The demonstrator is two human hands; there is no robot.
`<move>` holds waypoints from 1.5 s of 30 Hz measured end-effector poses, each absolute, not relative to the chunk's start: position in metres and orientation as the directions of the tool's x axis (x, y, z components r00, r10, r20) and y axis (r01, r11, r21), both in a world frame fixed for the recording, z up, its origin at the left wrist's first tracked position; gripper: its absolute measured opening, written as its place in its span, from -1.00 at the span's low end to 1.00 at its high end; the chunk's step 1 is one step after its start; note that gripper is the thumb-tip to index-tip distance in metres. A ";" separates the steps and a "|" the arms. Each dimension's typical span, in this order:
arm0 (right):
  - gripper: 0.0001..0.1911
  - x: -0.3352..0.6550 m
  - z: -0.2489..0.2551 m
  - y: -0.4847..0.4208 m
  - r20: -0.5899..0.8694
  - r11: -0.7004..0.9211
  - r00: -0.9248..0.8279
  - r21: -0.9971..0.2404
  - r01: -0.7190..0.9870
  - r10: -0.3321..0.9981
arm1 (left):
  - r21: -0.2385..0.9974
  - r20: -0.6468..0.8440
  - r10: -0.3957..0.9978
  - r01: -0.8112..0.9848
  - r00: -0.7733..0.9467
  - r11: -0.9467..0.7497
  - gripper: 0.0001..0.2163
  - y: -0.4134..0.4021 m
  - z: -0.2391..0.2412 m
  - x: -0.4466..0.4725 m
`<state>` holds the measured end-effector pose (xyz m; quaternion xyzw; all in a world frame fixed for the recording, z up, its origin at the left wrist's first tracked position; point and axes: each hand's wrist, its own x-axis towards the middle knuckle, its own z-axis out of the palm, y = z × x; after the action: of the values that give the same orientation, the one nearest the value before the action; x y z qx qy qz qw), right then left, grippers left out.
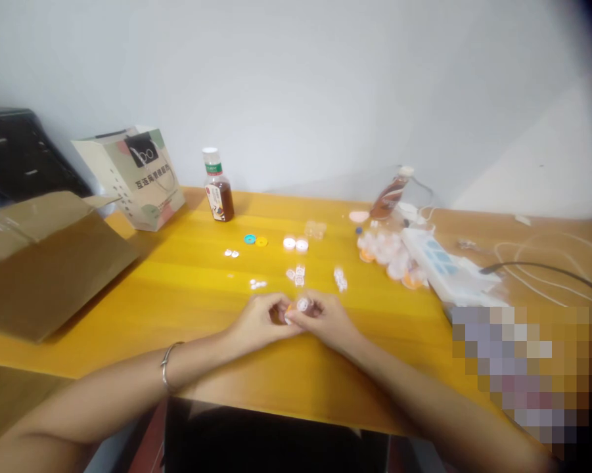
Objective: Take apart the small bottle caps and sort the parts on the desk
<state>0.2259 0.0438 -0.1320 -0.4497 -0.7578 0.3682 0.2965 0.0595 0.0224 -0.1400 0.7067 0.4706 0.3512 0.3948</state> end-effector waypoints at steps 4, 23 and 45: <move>-0.66 0.227 -0.129 0.043 0.124 0.368 -0.452 -0.780 0.506 0.884 | 0.915 0.113 0.910 0.315 0.399 -0.251 -0.72 0.022 -0.138 0.059; -0.70 0.225 -0.128 0.040 0.169 0.237 -0.481 -0.968 0.083 0.860 | 0.944 0.262 0.901 0.102 0.347 -0.314 -0.69 0.031 -0.141 0.052; -0.72 0.219 -0.139 0.041 -0.182 -0.268 -0.651 -0.963 -0.034 0.737 | 0.885 0.240 0.760 0.186 0.604 -0.427 -0.65 0.043 -0.122 0.032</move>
<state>0.2192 0.0414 -0.1387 -0.3232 -0.5438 0.7278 0.2649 0.0320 0.0427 -0.1216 0.7793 0.3034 0.3256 0.4412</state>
